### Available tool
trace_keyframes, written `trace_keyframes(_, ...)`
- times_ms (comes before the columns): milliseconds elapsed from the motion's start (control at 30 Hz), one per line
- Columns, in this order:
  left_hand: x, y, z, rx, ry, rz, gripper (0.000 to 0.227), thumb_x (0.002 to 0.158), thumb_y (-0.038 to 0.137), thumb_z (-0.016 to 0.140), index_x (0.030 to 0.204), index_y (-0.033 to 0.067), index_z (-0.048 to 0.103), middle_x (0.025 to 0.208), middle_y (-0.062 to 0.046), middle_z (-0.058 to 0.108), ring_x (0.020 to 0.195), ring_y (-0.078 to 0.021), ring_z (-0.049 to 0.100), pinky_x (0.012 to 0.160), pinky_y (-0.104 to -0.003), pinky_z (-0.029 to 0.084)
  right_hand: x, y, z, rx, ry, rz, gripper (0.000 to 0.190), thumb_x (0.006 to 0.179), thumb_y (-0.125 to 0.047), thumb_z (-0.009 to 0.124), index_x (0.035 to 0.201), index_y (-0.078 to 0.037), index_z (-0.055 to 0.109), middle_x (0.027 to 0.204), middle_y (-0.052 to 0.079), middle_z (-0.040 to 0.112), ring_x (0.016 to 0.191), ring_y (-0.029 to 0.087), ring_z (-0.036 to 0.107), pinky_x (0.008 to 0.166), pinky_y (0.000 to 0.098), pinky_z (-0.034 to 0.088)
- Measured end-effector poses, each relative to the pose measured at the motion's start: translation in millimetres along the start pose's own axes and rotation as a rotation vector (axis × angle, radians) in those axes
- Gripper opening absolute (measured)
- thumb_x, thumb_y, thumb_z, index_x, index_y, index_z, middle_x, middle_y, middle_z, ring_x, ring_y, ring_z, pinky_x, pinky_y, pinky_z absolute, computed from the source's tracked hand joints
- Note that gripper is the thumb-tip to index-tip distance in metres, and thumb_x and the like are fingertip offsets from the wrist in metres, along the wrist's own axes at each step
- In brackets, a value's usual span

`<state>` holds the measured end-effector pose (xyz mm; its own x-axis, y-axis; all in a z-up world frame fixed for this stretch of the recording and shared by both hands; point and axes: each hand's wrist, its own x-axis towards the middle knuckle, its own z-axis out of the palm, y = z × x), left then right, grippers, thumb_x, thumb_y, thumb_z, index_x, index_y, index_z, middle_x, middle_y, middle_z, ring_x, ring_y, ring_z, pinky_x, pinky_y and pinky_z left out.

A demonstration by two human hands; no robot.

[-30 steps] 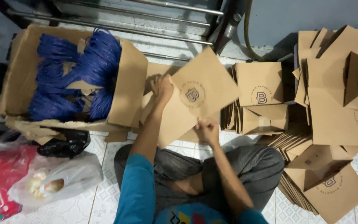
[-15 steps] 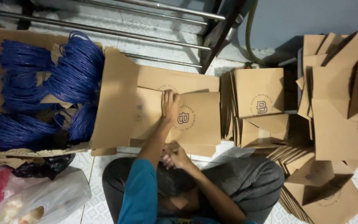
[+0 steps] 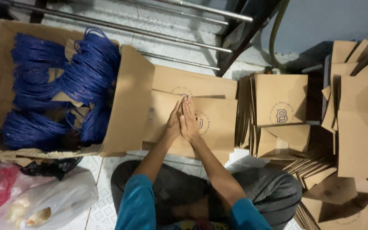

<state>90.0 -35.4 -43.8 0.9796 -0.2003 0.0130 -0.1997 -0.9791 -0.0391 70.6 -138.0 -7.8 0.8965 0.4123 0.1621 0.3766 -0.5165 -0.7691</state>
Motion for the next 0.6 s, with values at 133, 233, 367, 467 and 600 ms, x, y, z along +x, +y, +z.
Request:
trace_keyframes(133,-15,5,-18,0.023,-0.122,0.025,0.058,0.107,0.038,0.031,0.161,0.0191,0.023,0.172,-0.001,0.005,0.159,-0.0186,0.000,0.129,-0.039,-0.001,-14,27,1,-0.220,-0.158,0.124,0.065,0.109,-0.046,0.021,0.165,-0.013,0.016,0.171,0.010,0.018,0.158,0.026,0.015,0.127,0.0538,-0.001)
trace_keyframes(233,-18,-13,-1,-0.037,-0.026,0.056,0.061,0.103,0.037,0.037,0.160,0.0163,0.028,0.170,-0.005,0.016,0.157,-0.0225,0.010,0.127,-0.043,0.010,-12,44,-14,-0.353,-0.189,0.197,0.072,0.106,-0.055,0.027,0.165,-0.016,0.015,0.170,0.009,0.020,0.157,0.024,0.019,0.129,0.0506,0.006)
trace_keyframes(367,-50,-53,6,-0.308,0.358,-0.006,0.061,0.095,0.039,0.058,0.149,0.0125,0.051,0.159,-0.011,0.044,0.146,-0.0311,0.043,0.116,-0.051,0.035,-31,48,-37,-0.499,0.002,0.225,0.075,0.103,-0.057,0.042,0.162,-0.012,0.030,0.166,0.011,0.033,0.152,0.029,0.033,0.125,0.0475,0.024)
trace_keyframes(467,-65,-78,31,-0.501,0.366,-0.206,0.064,0.094,0.040,0.061,0.149,0.0095,0.050,0.162,-0.014,0.039,0.149,-0.0382,0.035,0.119,-0.058,0.026,-37,58,-61,-0.553,-0.035,0.356,0.082,0.103,-0.064,0.030,0.164,-0.010,0.021,0.169,0.014,0.022,0.155,0.032,0.024,0.126,0.0505,0.021)
trace_keyframes(600,-84,-92,32,-0.209,0.458,-0.300,0.067,0.096,0.052,0.054,0.152,0.0159,0.047,0.164,-0.010,0.036,0.150,-0.0330,0.032,0.122,-0.053,0.024,-50,63,-83,-0.512,-0.021,0.509,0.089,0.100,-0.073,0.022,0.165,-0.012,0.014,0.172,0.009,0.012,0.157,0.027,0.014,0.127,0.0460,0.013)
